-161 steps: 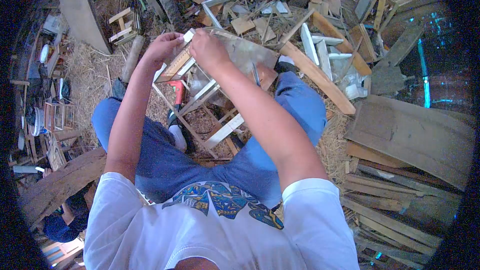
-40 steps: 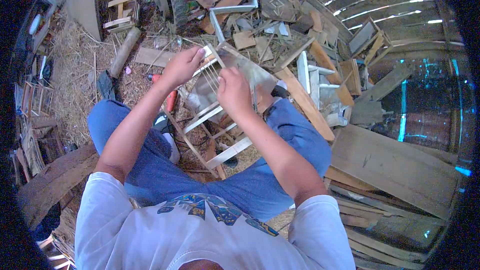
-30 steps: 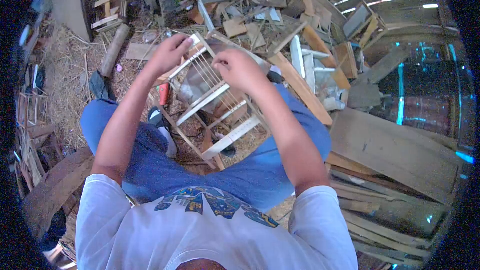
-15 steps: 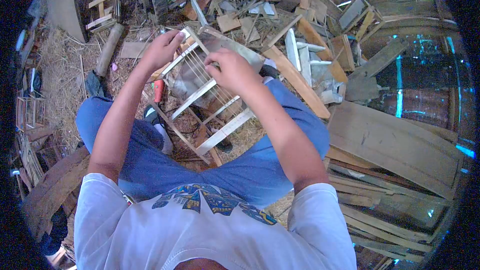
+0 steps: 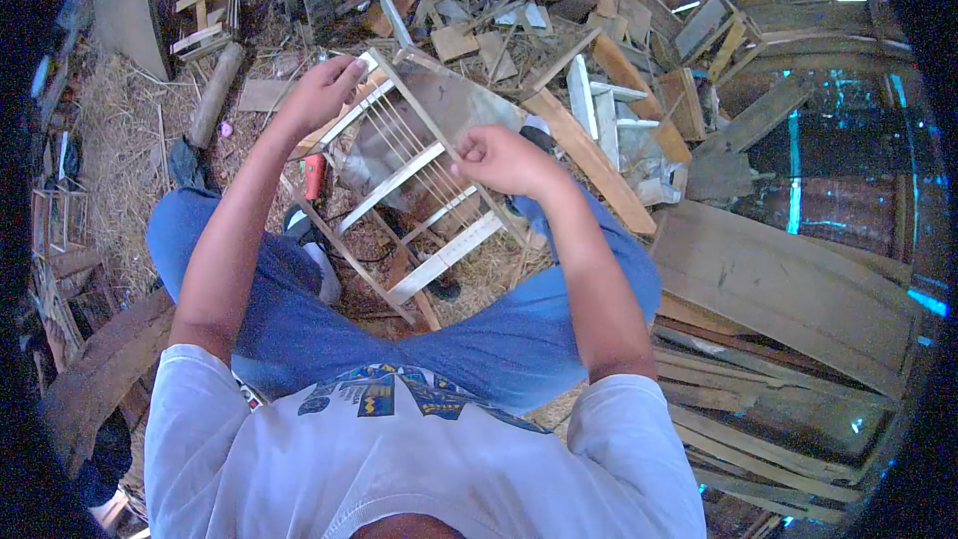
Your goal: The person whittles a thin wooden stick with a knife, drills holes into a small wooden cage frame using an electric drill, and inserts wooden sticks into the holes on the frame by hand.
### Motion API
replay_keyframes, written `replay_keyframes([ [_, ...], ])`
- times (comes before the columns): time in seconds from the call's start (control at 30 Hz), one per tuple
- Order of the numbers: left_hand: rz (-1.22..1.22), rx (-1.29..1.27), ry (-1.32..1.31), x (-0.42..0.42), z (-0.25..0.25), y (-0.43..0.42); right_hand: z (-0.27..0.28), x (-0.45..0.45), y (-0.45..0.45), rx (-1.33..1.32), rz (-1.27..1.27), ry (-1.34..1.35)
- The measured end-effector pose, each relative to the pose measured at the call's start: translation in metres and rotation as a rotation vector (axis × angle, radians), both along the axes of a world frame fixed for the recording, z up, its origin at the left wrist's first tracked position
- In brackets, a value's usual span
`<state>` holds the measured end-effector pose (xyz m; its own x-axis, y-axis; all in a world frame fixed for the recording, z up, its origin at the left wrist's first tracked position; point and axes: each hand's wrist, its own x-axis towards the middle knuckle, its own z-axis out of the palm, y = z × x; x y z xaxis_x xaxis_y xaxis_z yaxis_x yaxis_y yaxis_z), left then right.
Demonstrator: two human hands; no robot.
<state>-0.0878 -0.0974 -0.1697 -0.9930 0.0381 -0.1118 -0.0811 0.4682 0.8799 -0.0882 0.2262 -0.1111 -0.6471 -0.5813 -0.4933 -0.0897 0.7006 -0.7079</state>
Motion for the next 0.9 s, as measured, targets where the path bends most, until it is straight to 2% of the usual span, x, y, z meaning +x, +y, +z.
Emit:
replay_keyframes([
  [0.07, 0.004, -0.012, -0.007, 0.0, 0.003, 0.001, -0.003, 0.004, 0.01, -0.08, -0.028, -0.218],
  [0.1, 0.004, -0.024, -0.016, 0.0, 0.003, 0.001, -0.004, 0.006, 0.013, -0.081, -0.025, -0.219],
  [0.17, 0.024, -0.031, 0.021, 0.0, -0.001, 0.002, -0.007, 0.009, 0.02, -0.119, -0.023, -0.398],
  [0.27, 0.037, -0.056, 0.054, -0.003, -0.003, 0.003, -0.019, 0.017, 0.025, -0.165, -0.059, -0.441],
  [0.5, 0.023, -0.09, 0.019, -0.004, -0.005, 0.001, -0.014, 0.03, 0.028, -0.217, -0.101, -0.356],
  [0.57, 0.028, -0.087, 0.03, -0.004, -0.008, 0.001, -0.014, 0.03, 0.031, -0.203, -0.023, -0.297],
  [0.67, 0.018, -0.079, 0.017, -0.002, -0.005, 0.001, -0.011, 0.032, 0.029, -0.152, -0.014, -0.229],
  [0.8, 0.031, -0.067, 0.029, -0.002, -0.005, 0.002, -0.014, 0.035, 0.029, -0.208, -0.079, -0.259],
  [0.9, 0.027, -0.042, 0.052, -0.003, -0.007, 0.002, -0.018, 0.033, 0.031, -0.149, -0.027, -0.196],
])
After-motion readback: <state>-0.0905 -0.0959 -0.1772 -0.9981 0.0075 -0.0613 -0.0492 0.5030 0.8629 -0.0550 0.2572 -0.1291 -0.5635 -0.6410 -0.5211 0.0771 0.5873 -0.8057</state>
